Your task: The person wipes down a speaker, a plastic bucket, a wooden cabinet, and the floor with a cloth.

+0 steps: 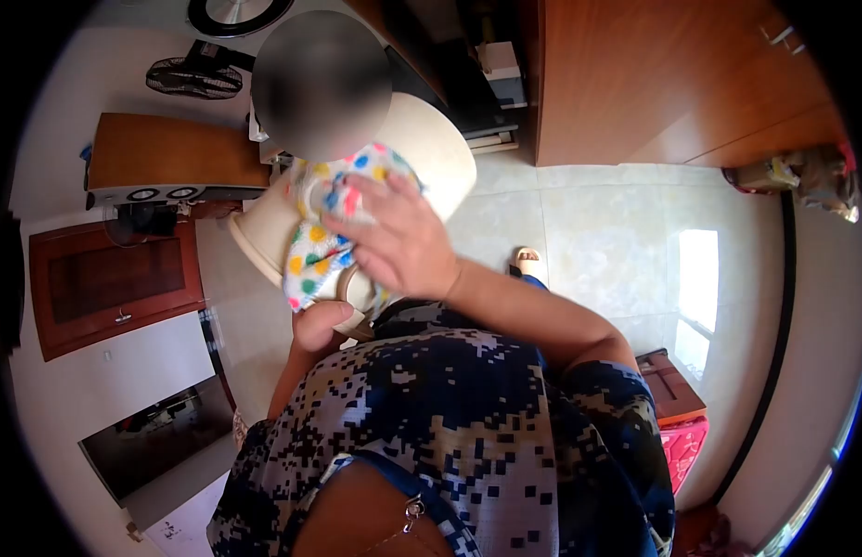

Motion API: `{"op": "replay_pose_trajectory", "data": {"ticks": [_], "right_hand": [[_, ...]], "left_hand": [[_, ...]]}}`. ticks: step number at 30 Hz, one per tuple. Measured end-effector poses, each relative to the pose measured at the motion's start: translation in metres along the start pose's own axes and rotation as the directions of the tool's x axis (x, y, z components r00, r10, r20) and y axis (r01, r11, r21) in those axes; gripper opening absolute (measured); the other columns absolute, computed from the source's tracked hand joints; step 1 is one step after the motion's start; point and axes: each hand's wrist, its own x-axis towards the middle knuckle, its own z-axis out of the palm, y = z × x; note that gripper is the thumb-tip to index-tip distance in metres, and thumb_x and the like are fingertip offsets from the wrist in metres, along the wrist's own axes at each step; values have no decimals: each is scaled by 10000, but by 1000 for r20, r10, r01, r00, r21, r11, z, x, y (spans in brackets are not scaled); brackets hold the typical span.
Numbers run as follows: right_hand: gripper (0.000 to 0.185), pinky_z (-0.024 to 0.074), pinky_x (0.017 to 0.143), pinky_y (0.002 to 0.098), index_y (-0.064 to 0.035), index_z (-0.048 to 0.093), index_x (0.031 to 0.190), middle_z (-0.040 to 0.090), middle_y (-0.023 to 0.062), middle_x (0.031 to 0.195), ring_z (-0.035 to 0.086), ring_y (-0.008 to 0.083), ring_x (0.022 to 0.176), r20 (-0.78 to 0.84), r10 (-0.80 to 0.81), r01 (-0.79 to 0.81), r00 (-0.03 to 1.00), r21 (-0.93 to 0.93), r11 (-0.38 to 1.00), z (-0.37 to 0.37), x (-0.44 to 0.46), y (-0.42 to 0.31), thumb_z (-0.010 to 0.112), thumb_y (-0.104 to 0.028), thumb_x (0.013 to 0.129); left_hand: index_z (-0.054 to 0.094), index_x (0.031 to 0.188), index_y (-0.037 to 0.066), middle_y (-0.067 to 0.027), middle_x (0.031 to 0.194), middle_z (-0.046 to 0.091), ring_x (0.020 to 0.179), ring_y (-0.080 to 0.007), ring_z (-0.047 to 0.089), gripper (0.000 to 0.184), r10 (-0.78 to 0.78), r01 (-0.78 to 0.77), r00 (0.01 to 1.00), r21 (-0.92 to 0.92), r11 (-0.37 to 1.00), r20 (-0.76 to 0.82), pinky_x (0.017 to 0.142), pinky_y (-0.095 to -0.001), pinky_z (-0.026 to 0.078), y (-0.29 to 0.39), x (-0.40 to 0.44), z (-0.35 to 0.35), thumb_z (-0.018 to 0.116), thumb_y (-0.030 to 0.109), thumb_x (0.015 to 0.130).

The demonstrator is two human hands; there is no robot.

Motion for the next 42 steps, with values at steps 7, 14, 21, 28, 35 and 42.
{"op": "replay_pose_trajectory", "data": {"ticks": [7,14,21,28,35,42], "right_hand": [[377,350,943,460,-121,574,1135,558,208,1080,519,370,1016,-40,140,-144,989,-133,981,-17,18,94,511,-170,766],[388,414,905,434,-132,553,1169,575,179,1030,533,353,1035,139,-108,107,984,15,994,14,37,-5,542,-276,809],[332,441,852,376,-69,595,1029,623,160,910,591,284,897,447,377,-254,811,-312,916,-7,50,81,405,-300,883],[356,452,838,376,-78,565,1126,578,173,1031,565,304,977,299,-16,32,954,-49,998,12,57,-17,509,-251,819],[379,415,911,333,-163,560,1158,592,164,1042,529,273,1069,657,194,-70,729,-211,975,-9,41,148,500,-307,813],[483,361,951,389,-133,489,1252,534,207,1152,488,350,1108,497,595,-611,631,-154,777,-3,33,73,449,-404,855]], "left_hand": [[404,1241,-37,-146,1180,513,1090,-245,501,624,-4,2,999,48,999,47,915,-339,395,11,-16,-2,537,-35,631],[413,1244,0,-95,1126,536,1040,-195,515,583,-291,293,956,207,933,-39,868,-308,407,10,-13,2,537,-22,674],[346,1299,-3,-111,1251,456,1164,-211,435,654,-233,138,953,405,904,194,986,-331,326,11,-7,11,565,53,685],[373,1279,6,-104,1252,453,1163,-202,425,609,-296,170,934,480,861,201,990,-333,312,15,1,10,559,87,705],[386,1267,-9,-185,1208,480,1136,-277,455,601,-324,79,903,632,771,283,954,-352,361,11,-1,10,572,139,715],[335,1298,-11,-146,1240,460,1159,-245,446,725,-192,216,975,-282,935,110,972,-353,359,27,7,7,608,136,642]]}}
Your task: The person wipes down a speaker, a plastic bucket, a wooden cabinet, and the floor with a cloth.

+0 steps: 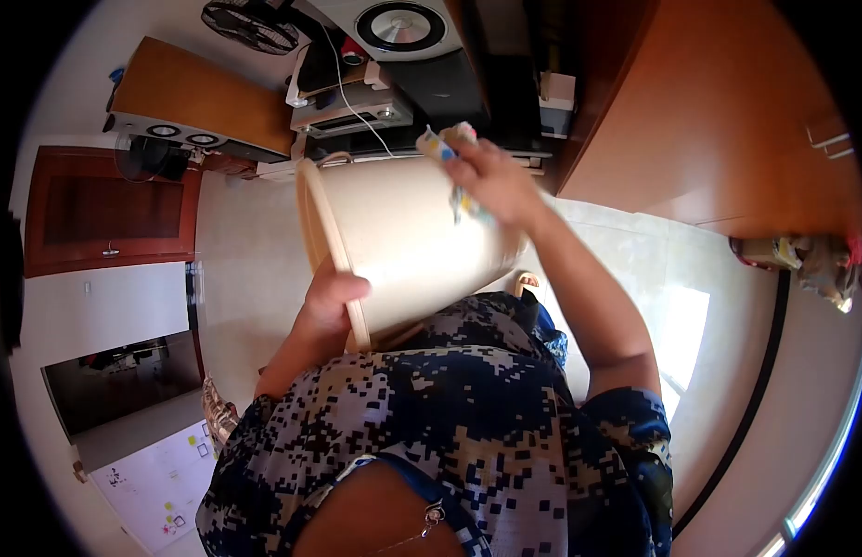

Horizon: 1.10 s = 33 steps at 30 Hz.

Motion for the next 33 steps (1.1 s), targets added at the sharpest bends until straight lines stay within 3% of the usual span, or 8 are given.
{"op": "replay_pose_trajectory", "data": {"ticks": [5,9,11,16,19,26,29,33], "right_hand": [[455,311,983,502,-79,513,1217,484,193,1213,450,342,1166,-69,-679,670,731,-119,733,30,-83,-69,586,-187,781],[351,288,1002,526,-48,551,1131,545,224,1076,471,378,1131,-146,-671,650,727,-170,741,37,-61,-84,540,-151,795],[328,316,969,525,-59,553,1105,565,202,1044,507,365,1081,-174,-611,573,772,-226,788,32,-31,-91,506,-142,791],[296,362,925,496,-71,585,1049,572,177,1045,525,296,1053,12,-583,579,812,-134,804,23,-20,-92,520,-193,787],[255,329,977,476,-84,622,958,535,142,1120,448,281,1184,28,-676,675,736,-90,732,28,-81,-84,633,-162,715],[264,334,974,488,-78,598,964,563,146,1064,476,292,1156,-162,-711,678,684,-219,702,37,-63,-104,644,-157,716],[276,350,961,486,-55,563,996,572,167,995,520,321,1085,-276,-601,560,750,-220,799,44,-43,-111,614,-98,728],[363,441,859,401,-89,524,1162,584,172,1069,566,348,932,161,-156,176,974,-119,977,10,23,-99,472,-275,854]], "left_hand": [[321,1306,14,-108,1213,472,1125,-226,470,772,164,-164,986,-28,986,-33,958,-339,378,-3,8,-11,623,91,601],[320,1301,20,-93,1186,488,1093,-211,496,789,35,-29,998,-123,992,45,924,-345,409,-9,2,-17,667,57,594],[334,1291,14,-98,1179,493,1107,-212,483,765,79,-92,995,236,967,67,926,-338,399,-10,-1,0,686,55,612],[359,1268,-19,-121,1176,497,1103,-219,490,709,143,-167,985,351,921,94,932,-335,397,-17,-3,-12,653,35,625],[370,1259,-17,-117,1165,513,1091,-225,505,687,222,-223,975,-146,964,-22,934,-332,406,-6,5,-19,644,23,631],[358,1276,17,-76,1162,519,1109,-221,500,824,270,-252,963,-278,927,26,955,-332,394,-1,7,-7,758,40,555],[363,1276,23,-77,1161,510,1121,-206,475,786,177,-167,981,-114,979,81,966,-336,372,-5,3,-5,742,48,587],[389,1260,-8,-110,1140,532,1060,-198,501,685,-88,86,996,179,980,7,911,-332,391,5,-10,9,685,46,644]]}}
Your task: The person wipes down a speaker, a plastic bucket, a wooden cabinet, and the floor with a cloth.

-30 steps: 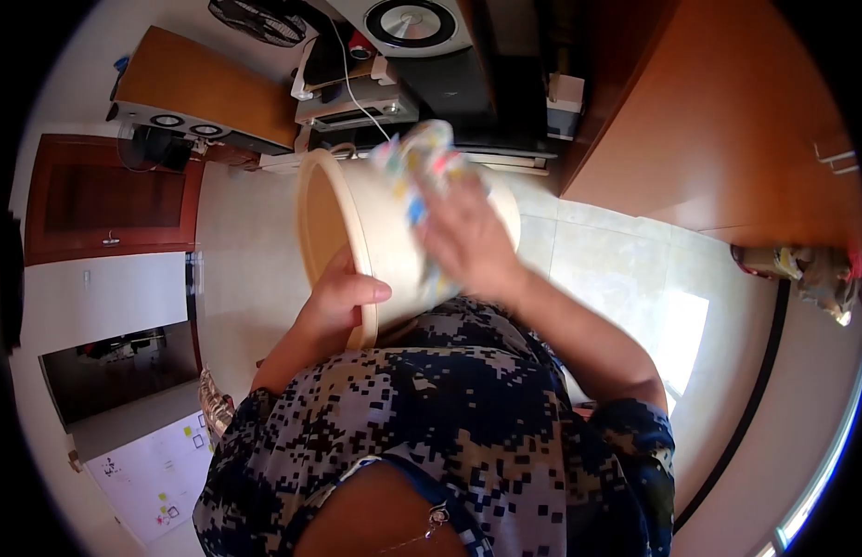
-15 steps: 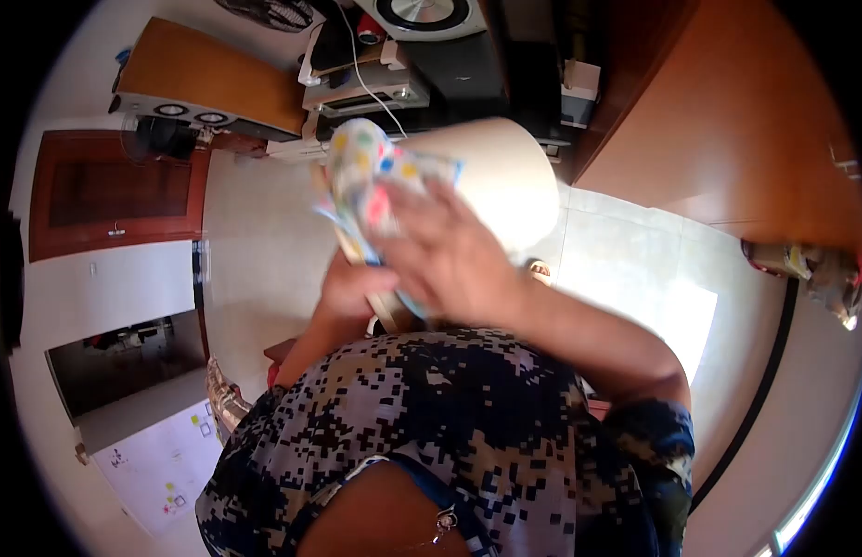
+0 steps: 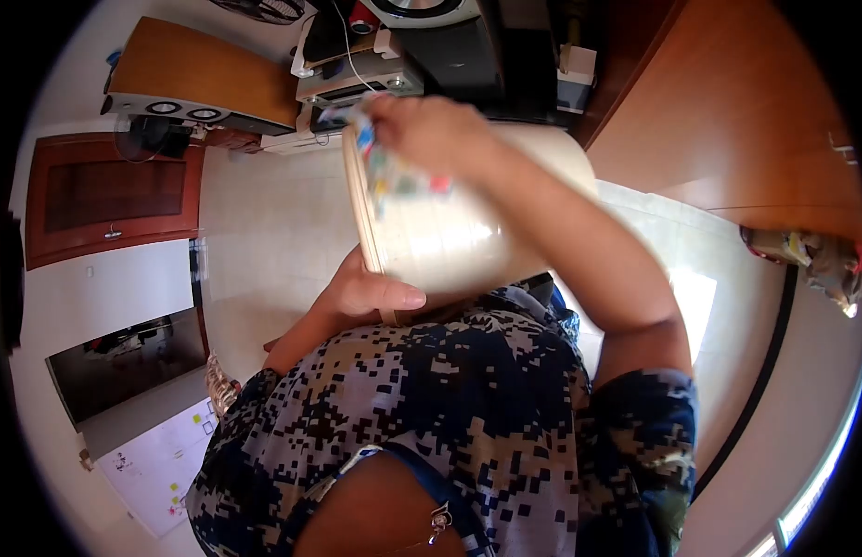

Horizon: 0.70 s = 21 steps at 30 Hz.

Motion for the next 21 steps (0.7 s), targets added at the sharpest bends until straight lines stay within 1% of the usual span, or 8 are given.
{"op": "replay_pose_trajectory", "data": {"ticks": [5,8,10,12,13,16,18,21], "right_hand": [[399,430,862,336,-25,540,1143,526,170,1169,546,284,1025,474,-56,33,879,57,998,-28,34,79,505,-286,844],[466,414,902,363,-39,480,1220,502,183,1182,527,313,1048,298,-292,374,909,-271,887,-27,-1,66,514,-319,850],[502,395,934,395,-23,431,1256,474,191,1214,496,357,1077,-37,-171,171,985,-7,985,-10,-39,19,496,-328,863],[480,394,937,396,-51,416,1277,471,198,1207,478,359,1101,-192,-371,304,909,-306,902,15,-55,-6,473,-307,876],[463,374,957,407,-93,427,1282,475,176,1217,457,341,1137,-181,-325,279,928,-238,930,14,-52,-3,484,-299,872],[465,346,983,400,-120,441,1277,462,139,1260,458,342,1141,125,-55,79,991,-195,978,6,-31,35,449,-363,881],[498,355,979,367,-132,443,1286,455,78,1305,483,339,1120,196,-60,139,979,-423,895,2,-22,102,410,-421,882],[522,403,939,324,-97,427,1301,455,95,1308,527,297,1080,126,299,-293,946,-62,954,-1,-33,121,389,-412,886]], "left_hand": [[364,1281,-10,-114,1194,505,1098,-205,475,655,17,-41,994,213,976,112,931,-338,369,-2,-9,-13,641,51,690],[351,1287,-11,-108,1216,488,1118,-208,463,649,65,-92,986,178,980,153,935,-335,361,-2,-10,-19,626,52,702],[356,1285,-2,-100,1214,487,1131,-204,457,628,19,-34,995,152,988,99,939,-328,363,-2,-5,-21,596,41,707],[357,1284,2,-96,1209,490,1135,-202,454,622,-6,-7,996,146,989,86,941,-324,363,-4,4,-24,584,32,706],[355,1284,0,-100,1209,492,1125,-200,464,625,110,-117,992,149,982,54,941,-317,365,-8,4,-24,569,18,697],[344,1289,-4,-104,1212,486,1125,-197,461,638,-48,47,999,-38,998,-23,944,-318,360,-15,-3,-29,567,10,691],[336,1293,-7,-107,1219,476,1139,-193,439,651,-16,16,1000,17,1000,1,953,-330,345,-17,-7,-34,578,24,689],[321,1304,-6,-107,1225,469,1149,-194,423,672,-25,24,999,36,999,31,963,-339,329,-13,-9,-39,592,44,692]]}}
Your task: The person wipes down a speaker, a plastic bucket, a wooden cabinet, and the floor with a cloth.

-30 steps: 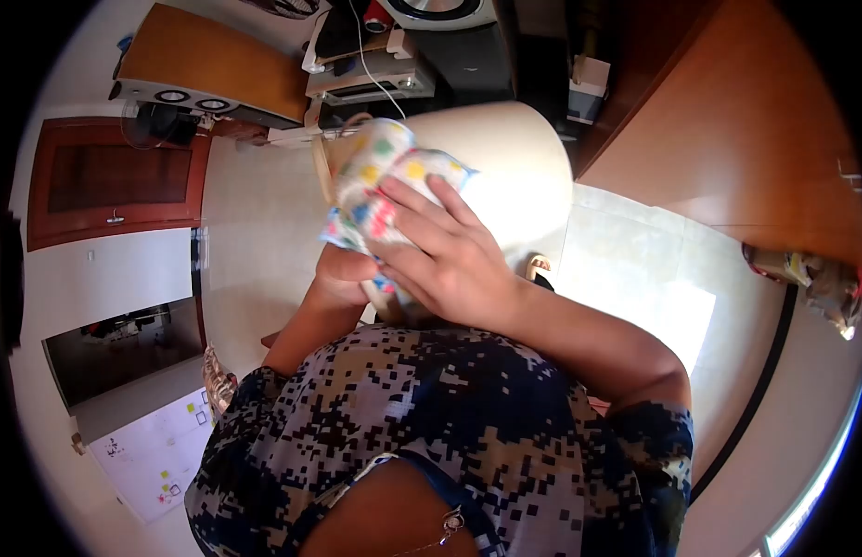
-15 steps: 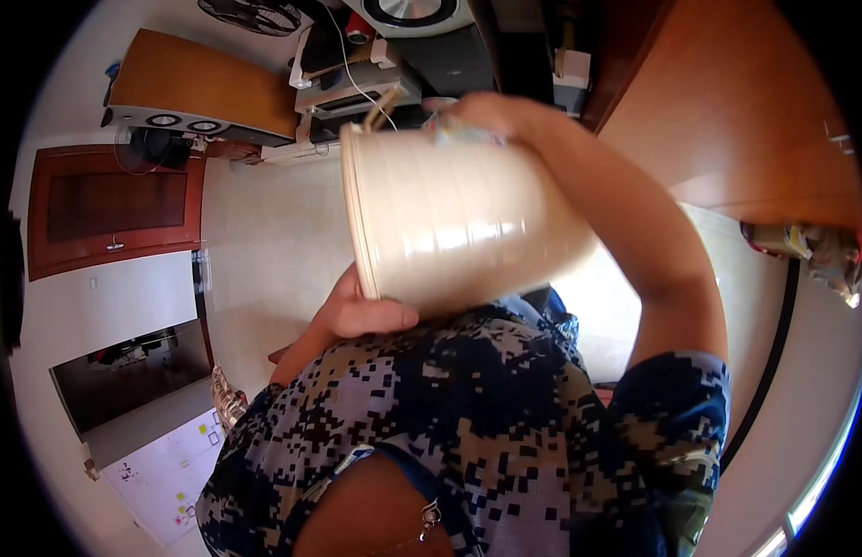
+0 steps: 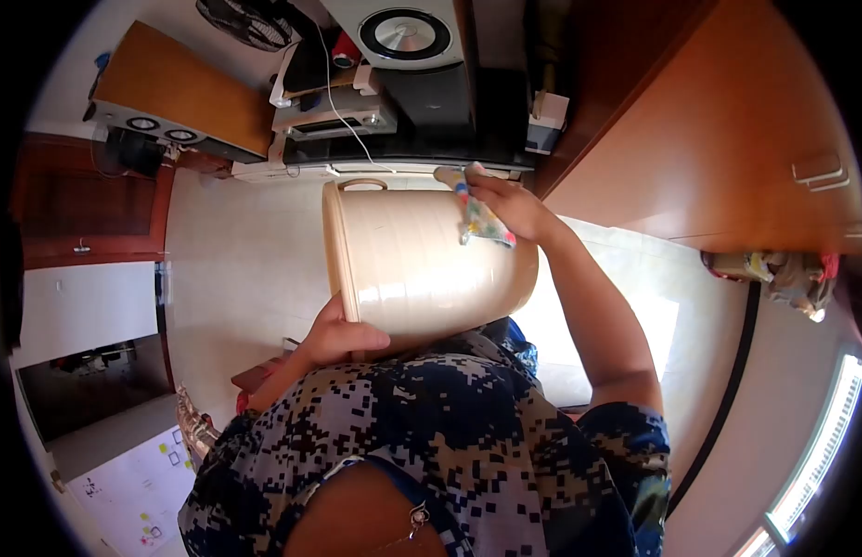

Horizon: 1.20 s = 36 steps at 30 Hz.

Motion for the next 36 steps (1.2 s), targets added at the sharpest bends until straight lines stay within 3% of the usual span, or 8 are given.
{"op": "replay_pose_trajectory", "data": {"ticks": [5,12,14,18,23,31,34,36], "right_hand": [[477,377,959,289,-18,407,1297,503,145,1209,526,220,1060,59,11,-57,998,881,469,11,1,25,419,-254,883],[487,388,965,371,17,383,1279,473,167,1253,491,271,1123,90,-93,-114,992,949,-293,72,3,23,343,-315,924],[468,375,972,389,-12,377,1296,461,138,1279,470,269,1147,-35,-1,35,999,999,-1,100,-8,15,344,-301,929],[497,321,1015,373,-48,340,1330,411,112,1334,408,268,1210,16,65,-10,998,995,-101,108,-1,2,324,-352,937],[496,344,994,384,-54,354,1318,411,120,1324,405,262,1205,-10,-606,4,795,1000,-11,55,56,-67,370,-366,931],[473,368,969,388,-56,363,1306,428,118,1298,423,254,1179,109,-230,-45,967,963,267,163,53,-17,432,-320,919],[440,380,953,357,-60,344,1305,434,94,1276,437,215,1154,221,-95,-227,971,971,-67,138,17,-86,474,-162,898],[440,376,962,362,-65,361,1295,439,87,1279,443,222,1156,18,-135,15,991,972,235,128,25,-83,455,-249,906]], "left_hand": [[273,1334,8,-115,1245,444,1166,-205,402,717,13,-18,997,63,998,73,979,-339,308,5,-5,-11,596,77,698],[255,1342,24,-134,1255,429,1168,-226,405,741,168,-173,982,50,984,87,974,-348,331,2,-16,-43,639,100,713],[249,1341,22,-136,1254,427,1165,-225,403,731,178,-186,979,76,980,97,976,-352,327,-3,-23,-59,629,109,723],[307,1310,4,-146,1254,423,1170,-238,393,649,250,-267,957,107,958,149,999,-372,301,-4,-33,-80,596,126,742],[306,1304,-18,-166,1277,406,1201,-256,366,642,275,-375,888,231,898,370,1026,-374,266,-3,-36,-94,555,132,731],[290,1321,3,-156,1298,393,1221,-253,346,679,405,-431,895,130,893,188,1023,-386,253,-13,-56,-124,592,240,761],[299,1320,3,-148,1309,383,1227,-252,338,657,400,-405,914,101,909,68,1023,-386,253,-2,-67,-130,585,211,766],[287,1326,2,-151,1302,389,1227,-254,338,673,396,-424,901,173,889,177,1025,-381,253,-11,-56,-143,588,198,757]]}}
